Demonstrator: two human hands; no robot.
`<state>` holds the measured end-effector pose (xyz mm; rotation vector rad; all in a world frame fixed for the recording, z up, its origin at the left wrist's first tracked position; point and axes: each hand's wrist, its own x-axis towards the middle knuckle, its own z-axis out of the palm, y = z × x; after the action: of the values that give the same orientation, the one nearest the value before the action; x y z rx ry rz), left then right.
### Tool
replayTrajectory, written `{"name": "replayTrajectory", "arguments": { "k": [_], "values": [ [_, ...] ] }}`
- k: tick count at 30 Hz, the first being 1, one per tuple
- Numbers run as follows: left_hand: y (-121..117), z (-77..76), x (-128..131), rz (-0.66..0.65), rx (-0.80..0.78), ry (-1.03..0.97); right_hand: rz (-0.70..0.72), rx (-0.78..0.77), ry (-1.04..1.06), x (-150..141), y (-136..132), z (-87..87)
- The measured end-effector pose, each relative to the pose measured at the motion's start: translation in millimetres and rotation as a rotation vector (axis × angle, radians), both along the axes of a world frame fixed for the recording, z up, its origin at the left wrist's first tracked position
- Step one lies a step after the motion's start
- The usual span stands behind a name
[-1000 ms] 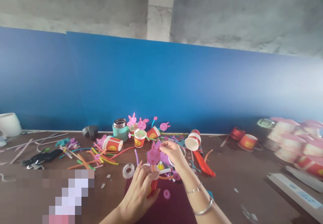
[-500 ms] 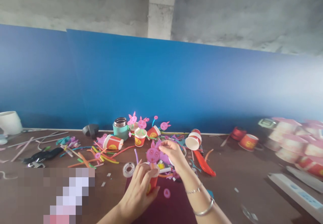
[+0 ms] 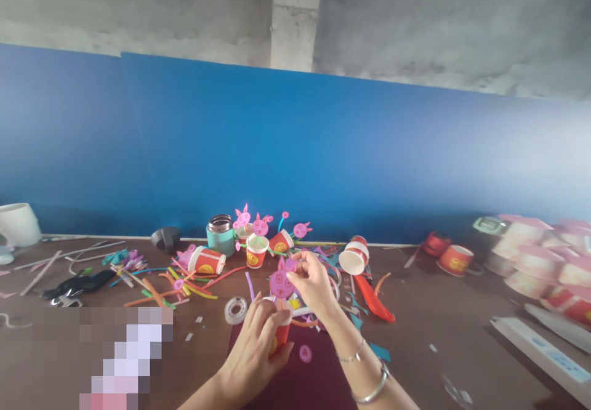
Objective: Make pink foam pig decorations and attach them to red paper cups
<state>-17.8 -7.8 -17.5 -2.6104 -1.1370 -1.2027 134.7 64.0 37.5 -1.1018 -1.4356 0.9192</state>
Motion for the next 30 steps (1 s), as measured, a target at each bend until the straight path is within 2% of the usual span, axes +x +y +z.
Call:
{"name": "replayTrajectory", "arguments": {
  "k": [4,8,14,20,24,27,30],
  "values": [
    [1,-0.4,0,-0.013,-0.003,0.003,-0.021,0.016,-0.047,1,-1,1.3],
    [2,-0.5,-1,-0.01,-0.012,0.049,-0.038,0.022,-0.189,6,-5,12.3],
    [1,-1.4,-3,0.019,0.014,0.052,0.01,0.12,-0.295,10,-12,21.1],
    [5,-7.5,-5,0.068,0.021,0.003,-0.116,0.224,-0.341,25,-1,17.7],
    [10,-13.1,-7,0.189,0.024,-0.102,-0.097,0.12,-0.284,45,7,18.7],
    [14,-15.0,-7,0.222,0.009,-0.182,0.025,-0.066,-0.259,55,6,20.0],
    [16,-15.3,-8,0.232,-0.001,-0.227,0.16,-0.229,-0.336,57,1,20.0]
  ]
}}
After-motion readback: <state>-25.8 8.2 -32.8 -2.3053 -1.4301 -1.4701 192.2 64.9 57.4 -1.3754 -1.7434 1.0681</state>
